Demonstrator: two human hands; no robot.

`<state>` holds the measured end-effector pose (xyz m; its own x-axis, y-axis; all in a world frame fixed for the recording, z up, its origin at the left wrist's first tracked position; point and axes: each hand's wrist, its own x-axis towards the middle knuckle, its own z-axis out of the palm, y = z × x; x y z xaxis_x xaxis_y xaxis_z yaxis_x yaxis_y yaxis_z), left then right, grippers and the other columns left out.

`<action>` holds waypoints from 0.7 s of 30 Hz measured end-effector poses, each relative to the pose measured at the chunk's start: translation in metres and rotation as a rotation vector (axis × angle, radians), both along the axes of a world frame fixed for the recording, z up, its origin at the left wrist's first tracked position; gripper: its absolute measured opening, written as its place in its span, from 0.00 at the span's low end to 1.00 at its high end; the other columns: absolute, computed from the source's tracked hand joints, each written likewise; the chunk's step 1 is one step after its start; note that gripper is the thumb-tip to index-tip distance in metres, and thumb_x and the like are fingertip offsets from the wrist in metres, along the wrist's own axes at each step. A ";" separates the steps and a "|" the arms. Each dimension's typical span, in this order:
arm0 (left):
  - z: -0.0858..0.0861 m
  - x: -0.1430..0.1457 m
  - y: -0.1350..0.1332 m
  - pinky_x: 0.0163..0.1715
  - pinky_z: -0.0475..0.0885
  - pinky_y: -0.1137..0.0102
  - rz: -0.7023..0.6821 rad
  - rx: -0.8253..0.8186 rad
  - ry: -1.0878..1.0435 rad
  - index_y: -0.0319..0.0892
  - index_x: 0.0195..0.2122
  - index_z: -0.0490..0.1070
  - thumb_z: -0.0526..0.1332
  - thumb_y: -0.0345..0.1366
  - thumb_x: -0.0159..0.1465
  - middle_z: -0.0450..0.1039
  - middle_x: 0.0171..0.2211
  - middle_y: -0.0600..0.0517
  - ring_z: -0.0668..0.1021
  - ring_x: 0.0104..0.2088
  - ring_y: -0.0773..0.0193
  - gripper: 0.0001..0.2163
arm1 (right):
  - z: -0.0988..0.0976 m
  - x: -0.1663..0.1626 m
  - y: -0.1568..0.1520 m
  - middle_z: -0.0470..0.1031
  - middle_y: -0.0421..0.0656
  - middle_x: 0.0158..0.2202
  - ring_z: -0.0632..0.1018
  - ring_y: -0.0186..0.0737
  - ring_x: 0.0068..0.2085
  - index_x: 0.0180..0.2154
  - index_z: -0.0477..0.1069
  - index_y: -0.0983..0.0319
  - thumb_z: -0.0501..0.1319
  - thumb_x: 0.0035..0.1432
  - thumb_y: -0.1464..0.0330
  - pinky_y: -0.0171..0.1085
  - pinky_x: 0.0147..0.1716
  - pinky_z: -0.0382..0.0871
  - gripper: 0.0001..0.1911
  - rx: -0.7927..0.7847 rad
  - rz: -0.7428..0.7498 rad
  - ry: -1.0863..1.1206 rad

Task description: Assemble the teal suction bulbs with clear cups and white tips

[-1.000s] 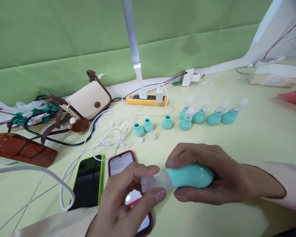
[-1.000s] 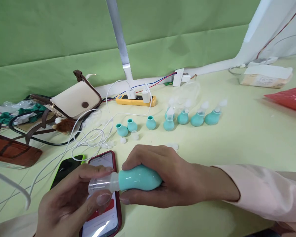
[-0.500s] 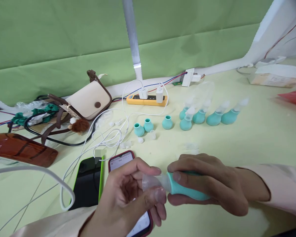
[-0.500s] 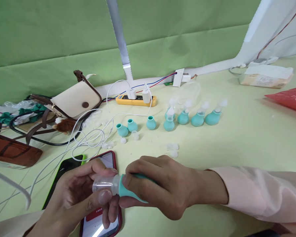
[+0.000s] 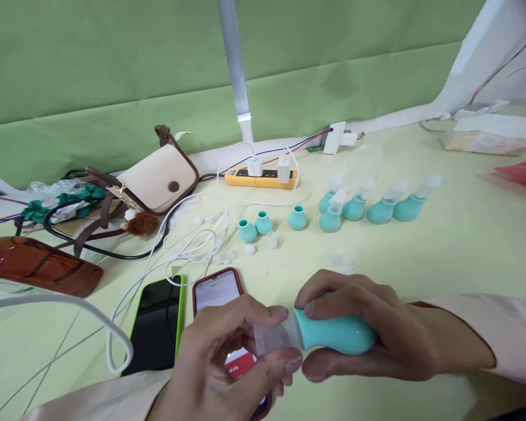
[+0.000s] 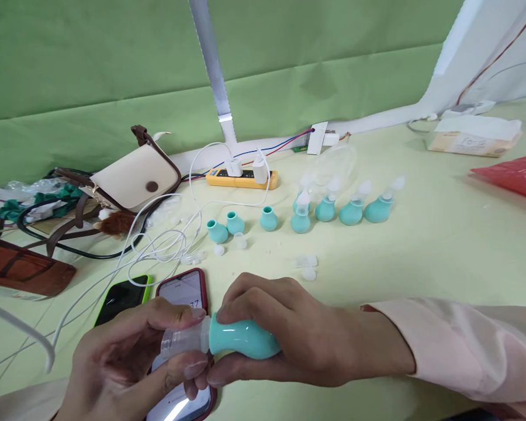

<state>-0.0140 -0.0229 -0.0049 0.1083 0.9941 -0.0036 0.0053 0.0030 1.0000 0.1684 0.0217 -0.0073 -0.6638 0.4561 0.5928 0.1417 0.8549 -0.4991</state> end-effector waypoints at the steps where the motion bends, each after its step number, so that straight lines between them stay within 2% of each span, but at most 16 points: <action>1: -0.001 0.000 -0.001 0.16 0.69 0.81 0.023 0.036 0.021 0.51 0.31 0.71 0.65 0.29 0.50 0.71 0.19 0.60 0.73 0.16 0.73 0.10 | 0.000 0.000 -0.001 0.68 0.43 0.30 0.71 0.32 0.33 0.39 0.54 0.62 0.58 0.55 0.66 0.29 0.29 0.68 0.14 -0.048 0.010 -0.001; 6: -0.002 -0.008 0.000 0.23 0.71 0.82 0.090 0.302 0.317 0.53 0.31 0.72 0.68 0.31 0.47 0.75 0.29 0.58 0.77 0.27 0.69 0.11 | -0.006 0.001 -0.003 0.65 0.40 0.33 0.70 0.30 0.31 0.40 0.52 0.58 0.62 0.51 0.65 0.28 0.27 0.66 0.19 -0.284 0.046 0.041; 7: -0.001 -0.010 0.002 0.24 0.71 0.81 0.058 0.374 0.390 0.52 0.31 0.72 0.68 0.32 0.47 0.75 0.28 0.58 0.77 0.28 0.68 0.11 | -0.007 0.000 -0.004 0.65 0.39 0.32 0.70 0.30 0.31 0.40 0.52 0.58 0.62 0.50 0.65 0.28 0.26 0.66 0.20 -0.327 0.051 0.046; 9: 0.003 -0.013 0.007 0.21 0.70 0.82 -0.041 0.479 0.500 0.51 0.31 0.72 0.67 0.33 0.49 0.74 0.22 0.59 0.76 0.23 0.69 0.09 | -0.008 -0.001 -0.004 0.65 0.38 0.31 0.69 0.29 0.29 0.39 0.53 0.58 0.63 0.49 0.66 0.28 0.26 0.65 0.21 -0.395 0.050 0.049; 11: 0.007 -0.013 0.010 0.18 0.69 0.80 -0.101 0.510 0.565 0.50 0.29 0.71 0.65 0.35 0.52 0.72 0.17 0.59 0.73 0.17 0.70 0.04 | -0.006 -0.002 -0.005 0.65 0.37 0.31 0.68 0.28 0.29 0.39 0.53 0.58 0.64 0.48 0.67 0.27 0.26 0.65 0.20 -0.436 0.041 0.044; 14: 0.009 -0.010 0.010 0.21 0.69 0.78 -0.046 0.501 0.552 0.51 0.28 0.72 0.64 0.39 0.52 0.73 0.17 0.59 0.74 0.18 0.69 0.02 | -0.002 -0.002 -0.005 0.66 0.37 0.30 0.67 0.29 0.29 0.38 0.54 0.59 0.64 0.47 0.69 0.28 0.27 0.65 0.20 -0.498 0.037 0.044; 16: 0.008 -0.009 0.009 0.22 0.69 0.77 -0.027 0.504 0.500 0.54 0.30 0.73 0.65 0.39 0.51 0.74 0.19 0.60 0.74 0.19 0.69 0.05 | 0.000 -0.002 -0.004 0.66 0.37 0.30 0.67 0.28 0.29 0.37 0.55 0.60 0.65 0.46 0.69 0.27 0.26 0.64 0.20 -0.552 0.047 0.047; 19: 0.007 -0.008 0.010 0.23 0.70 0.75 0.053 0.479 0.420 0.56 0.31 0.74 0.68 0.37 0.47 0.75 0.20 0.61 0.75 0.21 0.67 0.10 | 0.003 -0.003 -0.001 0.65 0.38 0.31 0.67 0.28 0.29 0.37 0.57 0.61 0.66 0.44 0.70 0.27 0.25 0.64 0.20 -0.610 0.018 0.033; 21: 0.008 -0.008 0.012 0.24 0.70 0.75 0.100 0.420 0.329 0.56 0.30 0.74 0.69 0.32 0.45 0.76 0.23 0.61 0.75 0.23 0.67 0.13 | 0.004 -0.003 0.001 0.65 0.39 0.33 0.68 0.29 0.31 0.38 0.58 0.62 0.65 0.45 0.70 0.28 0.28 0.65 0.20 -0.627 -0.003 0.032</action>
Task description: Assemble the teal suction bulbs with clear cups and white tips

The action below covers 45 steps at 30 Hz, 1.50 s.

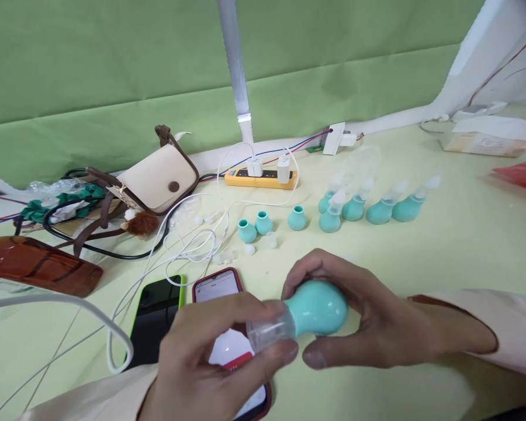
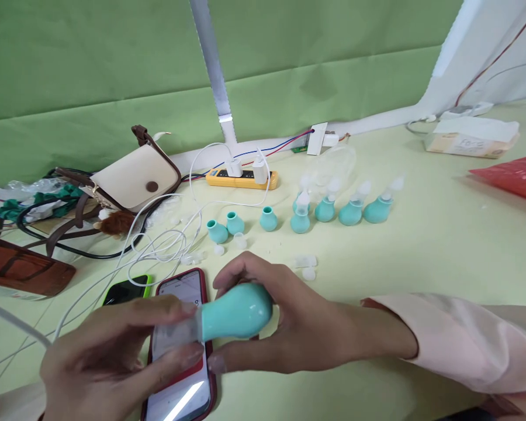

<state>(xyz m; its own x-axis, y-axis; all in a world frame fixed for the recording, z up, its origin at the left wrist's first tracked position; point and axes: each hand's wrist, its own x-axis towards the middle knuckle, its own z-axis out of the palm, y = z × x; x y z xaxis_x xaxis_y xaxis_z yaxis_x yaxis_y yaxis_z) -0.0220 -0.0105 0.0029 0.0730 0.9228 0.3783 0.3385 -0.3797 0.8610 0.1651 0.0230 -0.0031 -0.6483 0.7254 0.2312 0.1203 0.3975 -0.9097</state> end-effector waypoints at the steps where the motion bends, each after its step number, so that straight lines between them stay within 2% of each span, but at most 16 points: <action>1: 0.001 0.000 0.002 0.24 0.70 0.75 0.003 -0.032 -0.059 0.56 0.30 0.74 0.69 0.30 0.44 0.77 0.25 0.61 0.75 0.24 0.67 0.14 | 0.000 0.000 0.001 0.65 0.39 0.34 0.69 0.30 0.33 0.40 0.58 0.62 0.64 0.47 0.71 0.29 0.30 0.66 0.19 -0.004 -0.006 -0.005; 4: 0.003 -0.001 0.007 0.23 0.70 0.77 -0.012 -0.101 -0.151 0.53 0.30 0.75 0.68 0.25 0.44 0.76 0.27 0.60 0.74 0.25 0.69 0.15 | -0.001 0.002 0.007 0.66 0.42 0.39 0.70 0.33 0.39 0.43 0.59 0.61 0.61 0.49 0.71 0.33 0.37 0.68 0.18 0.009 -0.023 -0.035; 7: 0.003 -0.005 0.011 0.28 0.70 0.76 -0.035 -0.108 -0.129 0.53 0.31 0.74 0.66 0.24 0.46 0.75 0.30 0.60 0.74 0.29 0.69 0.16 | -0.001 0.005 0.016 0.66 0.44 0.44 0.69 0.36 0.45 0.44 0.60 0.61 0.61 0.50 0.69 0.36 0.41 0.68 0.18 0.074 -0.116 0.003; 10: 0.001 -0.009 0.014 0.31 0.68 0.73 -0.125 -0.082 -0.070 0.53 0.34 0.74 0.65 0.24 0.49 0.73 0.29 0.57 0.72 0.31 0.67 0.16 | -0.001 0.009 0.030 0.68 0.44 0.41 0.71 0.35 0.41 0.40 0.63 0.61 0.60 0.51 0.67 0.36 0.38 0.70 0.12 0.172 -0.230 -0.032; 14: -0.001 -0.010 0.018 0.31 0.68 0.71 -0.198 -0.071 -0.049 0.50 0.37 0.73 0.64 0.28 0.52 0.66 0.31 0.54 0.70 0.33 0.65 0.13 | -0.001 0.017 0.045 0.72 0.40 0.30 0.71 0.33 0.29 0.33 0.67 0.62 0.57 0.52 0.67 0.35 0.30 0.67 0.06 0.306 -0.191 -0.427; 17: 0.000 -0.008 0.019 0.39 0.67 0.70 -0.217 -0.108 -0.023 0.50 0.37 0.72 0.62 0.30 0.55 0.68 0.39 0.53 0.70 0.42 0.62 0.10 | -0.006 0.022 0.050 0.72 0.41 0.29 0.71 0.36 0.30 0.33 0.69 0.61 0.56 0.51 0.66 0.35 0.27 0.62 0.08 0.358 -0.101 -0.759; 19: 0.001 -0.006 0.018 0.43 0.66 0.71 -0.199 -0.180 -0.006 0.49 0.38 0.71 0.60 0.32 0.57 0.71 0.41 0.54 0.71 0.44 0.63 0.08 | -0.012 0.026 0.052 0.72 0.41 0.29 0.71 0.38 0.31 0.33 0.70 0.62 0.56 0.50 0.66 0.36 0.27 0.61 0.08 0.384 -0.053 -0.871; 22: 0.001 -0.005 0.015 0.40 0.68 0.74 -0.196 -0.279 -0.017 0.51 0.41 0.68 0.56 0.36 0.60 0.72 0.41 0.55 0.73 0.42 0.65 0.08 | -0.019 0.032 0.054 0.72 0.42 0.28 0.71 0.39 0.31 0.32 0.70 0.62 0.55 0.50 0.67 0.36 0.28 0.59 0.08 0.426 -0.003 -0.951; 26: -0.001 -0.008 0.012 0.36 0.68 0.80 -0.245 -0.316 -0.021 0.57 0.45 0.63 0.52 0.39 0.63 0.69 0.44 0.58 0.72 0.41 0.69 0.10 | -0.022 0.036 0.055 0.70 0.41 0.27 0.70 0.38 0.28 0.31 0.70 0.61 0.55 0.49 0.66 0.34 0.25 0.57 0.08 0.443 0.041 -1.000; 30: -0.001 -0.008 0.012 0.37 0.66 0.83 -0.274 -0.348 -0.041 0.60 0.46 0.60 0.49 0.41 0.64 0.68 0.42 0.60 0.71 0.40 0.72 0.10 | -0.022 0.034 0.053 0.68 0.41 0.23 0.68 0.36 0.25 0.26 0.68 0.62 0.56 0.48 0.67 0.33 0.23 0.54 0.06 0.466 0.049 -1.064; 33: -0.003 -0.009 0.011 0.38 0.65 0.81 -0.275 -0.302 -0.012 0.59 0.46 0.60 0.49 0.43 0.64 0.68 0.39 0.58 0.71 0.40 0.70 0.10 | -0.022 0.031 0.051 0.66 0.41 0.21 0.65 0.34 0.23 0.21 0.66 0.63 0.56 0.47 0.69 0.32 0.22 0.51 0.06 0.506 0.067 -1.088; 37: -0.007 -0.015 0.009 0.32 0.66 0.75 -0.325 -0.326 0.060 0.56 0.49 0.58 0.48 0.44 0.64 0.67 0.39 0.54 0.70 0.38 0.65 0.12 | -0.020 0.031 0.051 0.63 0.39 0.17 0.62 0.32 0.21 0.16 0.63 0.63 0.54 0.44 0.74 0.33 0.21 0.48 0.08 0.567 0.064 -1.081; 41: -0.005 -0.012 0.011 0.32 0.65 0.75 -0.302 -0.316 0.121 0.54 0.45 0.62 0.50 0.42 0.63 0.68 0.39 0.54 0.70 0.40 0.63 0.10 | -0.013 0.032 0.054 0.69 0.39 0.21 0.67 0.34 0.25 0.23 0.69 0.62 0.54 0.45 0.75 0.34 0.24 0.55 0.06 0.502 0.011 -0.959; 45: -0.002 -0.005 0.017 0.32 0.64 0.77 -0.301 -0.290 0.187 0.48 0.35 0.67 0.55 0.39 0.60 0.68 0.30 0.57 0.70 0.31 0.68 0.04 | -0.002 0.031 0.054 0.73 0.39 0.30 0.72 0.38 0.33 0.30 0.71 0.60 0.58 0.45 0.71 0.36 0.32 0.64 0.07 0.369 -0.081 -0.729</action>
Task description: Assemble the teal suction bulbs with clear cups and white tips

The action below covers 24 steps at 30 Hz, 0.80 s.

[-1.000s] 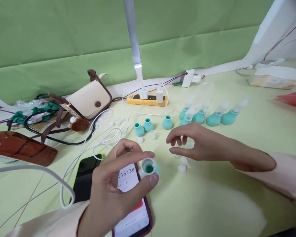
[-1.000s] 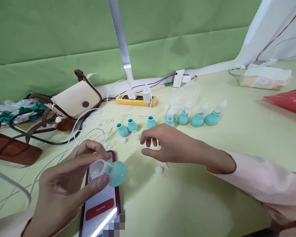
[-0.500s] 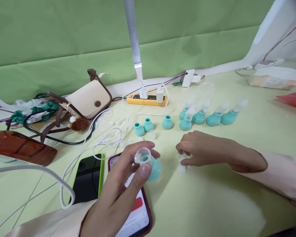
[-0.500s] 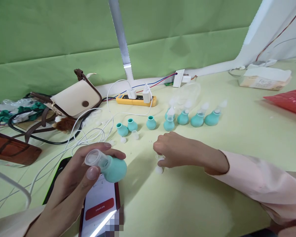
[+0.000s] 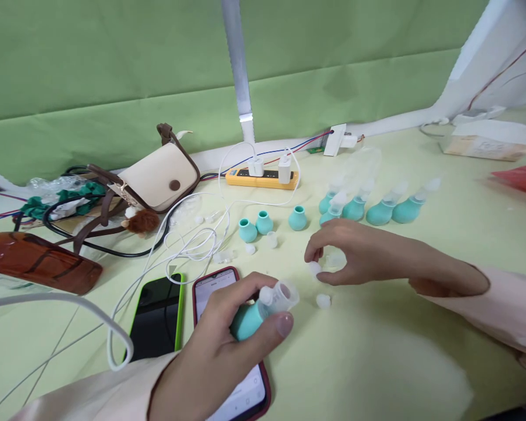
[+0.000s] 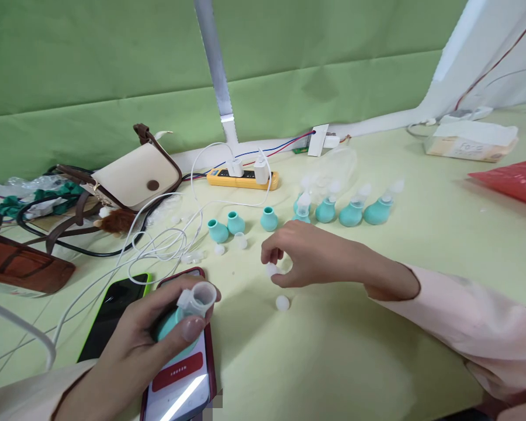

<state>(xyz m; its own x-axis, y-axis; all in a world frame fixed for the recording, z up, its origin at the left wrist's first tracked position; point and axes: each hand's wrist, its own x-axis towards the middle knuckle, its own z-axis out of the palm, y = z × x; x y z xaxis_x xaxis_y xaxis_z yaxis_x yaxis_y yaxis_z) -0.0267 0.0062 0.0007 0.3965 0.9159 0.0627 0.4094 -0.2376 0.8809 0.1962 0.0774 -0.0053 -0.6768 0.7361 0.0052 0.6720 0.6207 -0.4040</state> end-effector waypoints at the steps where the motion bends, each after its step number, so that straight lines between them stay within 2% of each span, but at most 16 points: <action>1: 0.000 0.001 0.001 0.31 0.64 0.77 0.002 0.005 0.019 0.47 0.33 0.67 0.57 0.38 0.59 0.67 0.28 0.57 0.69 0.30 0.68 0.03 | 0.003 -0.001 0.000 0.73 0.39 0.31 0.73 0.37 0.34 0.30 0.71 0.60 0.59 0.44 0.70 0.37 0.34 0.65 0.07 -0.040 -0.011 0.079; 7: 0.003 0.005 0.002 0.24 0.62 0.78 0.013 -0.086 0.050 0.43 0.28 0.65 0.60 0.35 0.54 0.63 0.23 0.58 0.66 0.24 0.70 0.04 | 0.011 -0.007 -0.003 0.71 0.39 0.29 0.74 0.34 0.31 0.27 0.69 0.63 0.64 0.40 0.72 0.36 0.35 0.70 0.07 -0.375 -0.022 0.514; 10: 0.003 0.007 0.003 0.23 0.61 0.77 -0.017 -0.128 0.066 0.41 0.27 0.66 0.59 0.35 0.54 0.63 0.23 0.57 0.65 0.24 0.69 0.04 | 0.007 -0.012 -0.010 0.71 0.40 0.28 0.74 0.33 0.29 0.28 0.68 0.65 0.64 0.40 0.72 0.35 0.31 0.71 0.09 -0.514 0.061 0.639; 12: 0.004 0.008 0.004 0.24 0.61 0.76 -0.046 -0.129 0.060 0.41 0.27 0.67 0.59 0.35 0.55 0.65 0.23 0.56 0.66 0.25 0.69 0.04 | 0.004 -0.015 -0.016 0.71 0.41 0.28 0.73 0.32 0.28 0.28 0.68 0.66 0.64 0.40 0.73 0.33 0.29 0.72 0.09 -0.552 0.080 0.687; 15: 0.004 0.007 0.005 0.24 0.60 0.76 -0.079 -0.086 0.061 0.40 0.25 0.67 0.59 0.34 0.56 0.64 0.22 0.56 0.65 0.24 0.69 0.05 | 0.004 -0.019 -0.024 0.70 0.40 0.28 0.72 0.29 0.27 0.29 0.69 0.66 0.64 0.40 0.76 0.30 0.26 0.72 0.09 -0.497 0.077 0.774; 19: 0.002 0.006 0.005 0.24 0.59 0.76 -0.076 -0.050 0.089 0.39 0.24 0.68 0.59 0.34 0.55 0.64 0.22 0.57 0.65 0.25 0.70 0.05 | 0.007 -0.020 -0.032 0.71 0.40 0.29 0.72 0.27 0.27 0.31 0.70 0.65 0.65 0.41 0.78 0.27 0.24 0.71 0.11 -0.348 0.085 0.868; 21: 0.001 0.006 0.005 0.24 0.58 0.76 -0.065 -0.054 0.091 0.39 0.24 0.68 0.60 0.34 0.55 0.63 0.21 0.57 0.65 0.24 0.70 0.05 | 0.008 -0.020 -0.036 0.72 0.41 0.28 0.72 0.28 0.27 0.31 0.70 0.66 0.65 0.41 0.78 0.27 0.24 0.72 0.11 -0.236 0.117 0.897; 24: 0.001 0.006 0.005 0.21 0.57 0.76 -0.065 -0.057 0.082 0.39 0.23 0.67 0.60 0.34 0.55 0.60 0.19 0.58 0.63 0.22 0.72 0.06 | 0.009 -0.019 -0.041 0.73 0.42 0.27 0.74 0.28 0.26 0.28 0.71 0.67 0.66 0.42 0.78 0.26 0.25 0.72 0.08 0.012 0.171 0.864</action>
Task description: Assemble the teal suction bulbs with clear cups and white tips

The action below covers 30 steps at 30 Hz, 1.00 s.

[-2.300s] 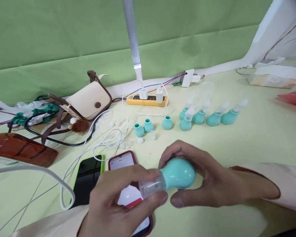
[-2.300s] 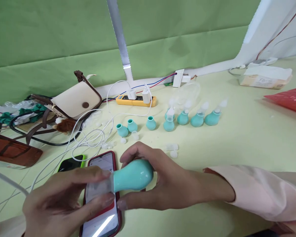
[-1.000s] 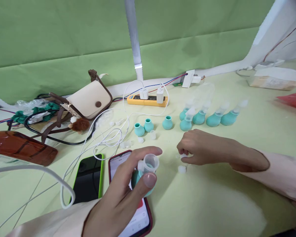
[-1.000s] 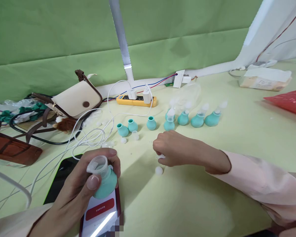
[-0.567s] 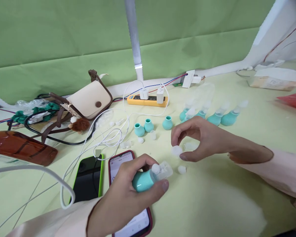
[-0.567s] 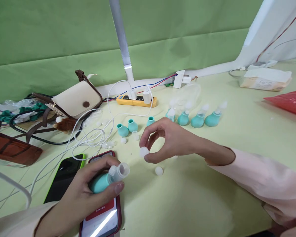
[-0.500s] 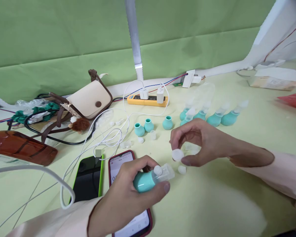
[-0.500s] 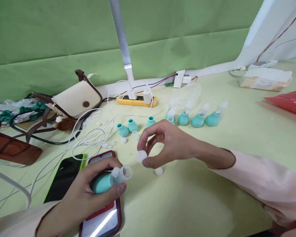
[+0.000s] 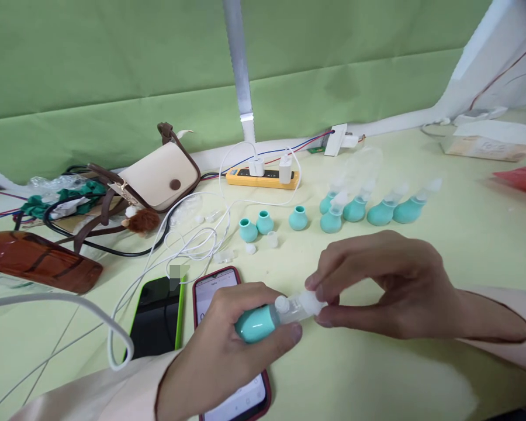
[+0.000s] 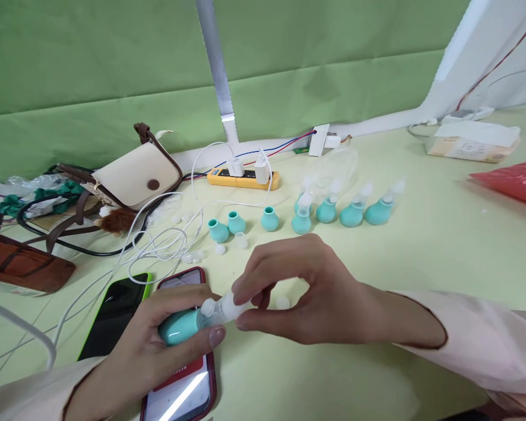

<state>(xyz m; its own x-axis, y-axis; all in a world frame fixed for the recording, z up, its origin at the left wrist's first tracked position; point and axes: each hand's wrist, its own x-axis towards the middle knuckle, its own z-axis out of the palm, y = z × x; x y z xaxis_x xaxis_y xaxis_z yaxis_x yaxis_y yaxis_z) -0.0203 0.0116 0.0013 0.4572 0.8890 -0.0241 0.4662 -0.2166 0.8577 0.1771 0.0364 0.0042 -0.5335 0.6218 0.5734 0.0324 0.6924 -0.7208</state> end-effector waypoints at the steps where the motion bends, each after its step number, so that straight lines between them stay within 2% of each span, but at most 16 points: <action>1: 0.000 0.000 0.000 0.21 0.56 0.76 -0.008 -0.001 0.007 0.39 0.22 0.67 0.60 0.34 0.55 0.59 0.19 0.58 0.62 0.22 0.72 0.07 | 0.000 0.000 -0.001 0.73 0.43 0.26 0.75 0.29 0.27 0.27 0.71 0.67 0.65 0.43 0.78 0.25 0.26 0.72 0.06 0.078 -0.019 -0.024; 3: 0.000 0.000 0.001 0.21 0.56 0.76 -0.035 0.005 0.035 0.38 0.22 0.66 0.59 0.34 0.56 0.59 0.19 0.58 0.62 0.22 0.72 0.07 | 0.001 0.001 -0.003 0.73 0.43 0.25 0.76 0.30 0.29 0.26 0.72 0.68 0.65 0.44 0.79 0.24 0.29 0.71 0.04 0.185 -0.032 -0.067; 5: -0.001 -0.002 0.001 0.22 0.57 0.76 -0.072 0.030 0.074 0.39 0.23 0.67 0.58 0.35 0.58 0.60 0.19 0.57 0.63 0.22 0.71 0.08 | 0.001 0.001 -0.002 0.74 0.44 0.24 0.76 0.30 0.29 0.26 0.73 0.68 0.64 0.45 0.79 0.23 0.30 0.71 0.03 0.191 -0.010 -0.080; 13: -0.005 -0.006 -0.002 0.25 0.58 0.76 -0.124 0.184 0.129 0.41 0.26 0.67 0.57 0.35 0.60 0.64 0.22 0.58 0.65 0.24 0.71 0.06 | -0.002 0.000 0.000 0.74 0.45 0.23 0.76 0.30 0.25 0.24 0.74 0.70 0.65 0.44 0.77 0.25 0.23 0.71 0.02 0.073 0.014 -0.073; 17: -0.005 -0.006 -0.002 0.25 0.58 0.75 -0.124 0.201 0.166 0.41 0.26 0.66 0.56 0.36 0.61 0.65 0.22 0.57 0.67 0.25 0.71 0.07 | -0.006 -0.002 0.001 0.75 0.43 0.22 0.76 0.29 0.25 0.24 0.74 0.68 0.67 0.42 0.76 0.24 0.25 0.72 0.03 0.026 -0.015 -0.021; 26: -0.005 -0.010 -0.006 0.24 0.59 0.72 -0.188 0.305 0.246 0.42 0.32 0.69 0.54 0.34 0.62 0.67 0.24 0.55 0.69 0.25 0.68 0.06 | -0.014 -0.004 0.002 0.76 0.42 0.24 0.77 0.30 0.25 0.25 0.75 0.65 0.67 0.42 0.74 0.25 0.25 0.73 0.03 -0.204 0.070 -0.034; 30: -0.005 -0.008 -0.006 0.24 0.60 0.73 -0.182 0.306 0.217 0.41 0.29 0.69 0.55 0.33 0.61 0.68 0.24 0.54 0.70 0.25 0.68 0.05 | -0.016 -0.004 0.000 0.76 0.40 0.23 0.76 0.29 0.24 0.25 0.75 0.63 0.67 0.42 0.73 0.28 0.30 0.75 0.03 -0.278 0.079 -0.023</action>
